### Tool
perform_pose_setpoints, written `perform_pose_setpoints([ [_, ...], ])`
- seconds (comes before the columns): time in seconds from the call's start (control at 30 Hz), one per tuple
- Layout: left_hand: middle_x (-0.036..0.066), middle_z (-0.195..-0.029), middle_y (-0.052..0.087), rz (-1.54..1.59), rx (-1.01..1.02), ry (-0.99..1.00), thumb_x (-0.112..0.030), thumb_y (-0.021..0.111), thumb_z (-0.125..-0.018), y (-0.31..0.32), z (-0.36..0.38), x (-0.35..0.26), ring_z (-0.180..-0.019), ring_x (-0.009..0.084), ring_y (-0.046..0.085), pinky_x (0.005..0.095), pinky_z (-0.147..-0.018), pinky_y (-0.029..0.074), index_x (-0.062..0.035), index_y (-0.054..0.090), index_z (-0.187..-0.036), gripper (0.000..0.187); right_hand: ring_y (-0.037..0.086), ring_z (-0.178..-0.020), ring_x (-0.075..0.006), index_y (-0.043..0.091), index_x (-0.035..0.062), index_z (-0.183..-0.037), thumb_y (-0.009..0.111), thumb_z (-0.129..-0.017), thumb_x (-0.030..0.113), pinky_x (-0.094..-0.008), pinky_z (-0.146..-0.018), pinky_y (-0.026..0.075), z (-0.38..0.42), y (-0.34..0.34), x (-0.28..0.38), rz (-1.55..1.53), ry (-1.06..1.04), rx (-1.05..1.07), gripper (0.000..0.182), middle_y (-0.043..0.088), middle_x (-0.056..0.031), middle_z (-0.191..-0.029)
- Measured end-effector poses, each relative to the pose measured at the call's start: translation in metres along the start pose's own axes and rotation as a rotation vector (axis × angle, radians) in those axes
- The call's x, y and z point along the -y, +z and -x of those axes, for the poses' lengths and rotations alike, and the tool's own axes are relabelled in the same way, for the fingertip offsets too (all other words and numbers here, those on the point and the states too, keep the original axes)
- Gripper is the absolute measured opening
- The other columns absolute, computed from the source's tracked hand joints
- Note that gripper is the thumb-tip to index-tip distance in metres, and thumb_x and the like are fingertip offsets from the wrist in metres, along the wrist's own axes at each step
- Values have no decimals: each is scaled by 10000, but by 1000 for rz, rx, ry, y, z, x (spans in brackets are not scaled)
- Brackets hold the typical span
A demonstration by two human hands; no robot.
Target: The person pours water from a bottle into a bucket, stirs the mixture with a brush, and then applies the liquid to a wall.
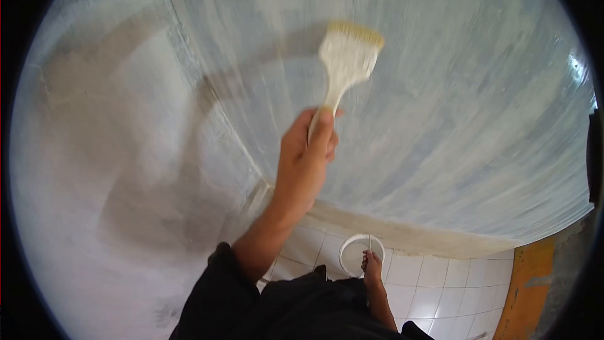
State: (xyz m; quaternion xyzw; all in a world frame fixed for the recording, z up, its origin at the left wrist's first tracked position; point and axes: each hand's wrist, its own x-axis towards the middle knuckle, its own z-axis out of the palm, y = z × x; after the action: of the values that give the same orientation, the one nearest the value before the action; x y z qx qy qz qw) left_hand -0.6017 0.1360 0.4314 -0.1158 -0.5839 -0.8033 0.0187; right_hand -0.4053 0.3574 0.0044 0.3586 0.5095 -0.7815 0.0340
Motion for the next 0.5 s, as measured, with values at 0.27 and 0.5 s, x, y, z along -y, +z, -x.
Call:
perform_pose_setpoints([
  [0.27,-59,-694,411,-68,-166,-171,-393,516,-1022,-39,52,191,-617,35,349,209,-537,281,-5,596,-1085,402,364,-544,-41,606,54,-982,524,-1021,251,-207,-487,304,10,2,11,-16,-26,-9,217,457,43,-700],
  [0.5,-53,-693,427,2,-334,-497,-316,533,-1015,-76,115,292,-588,41,368,214,-523,301,20,604,-1040,345,368,-543,-43,602,57,-979,521,-1021,244,-210,-490,306,8,10,26,56,-22,21,208,457,42,-698],
])
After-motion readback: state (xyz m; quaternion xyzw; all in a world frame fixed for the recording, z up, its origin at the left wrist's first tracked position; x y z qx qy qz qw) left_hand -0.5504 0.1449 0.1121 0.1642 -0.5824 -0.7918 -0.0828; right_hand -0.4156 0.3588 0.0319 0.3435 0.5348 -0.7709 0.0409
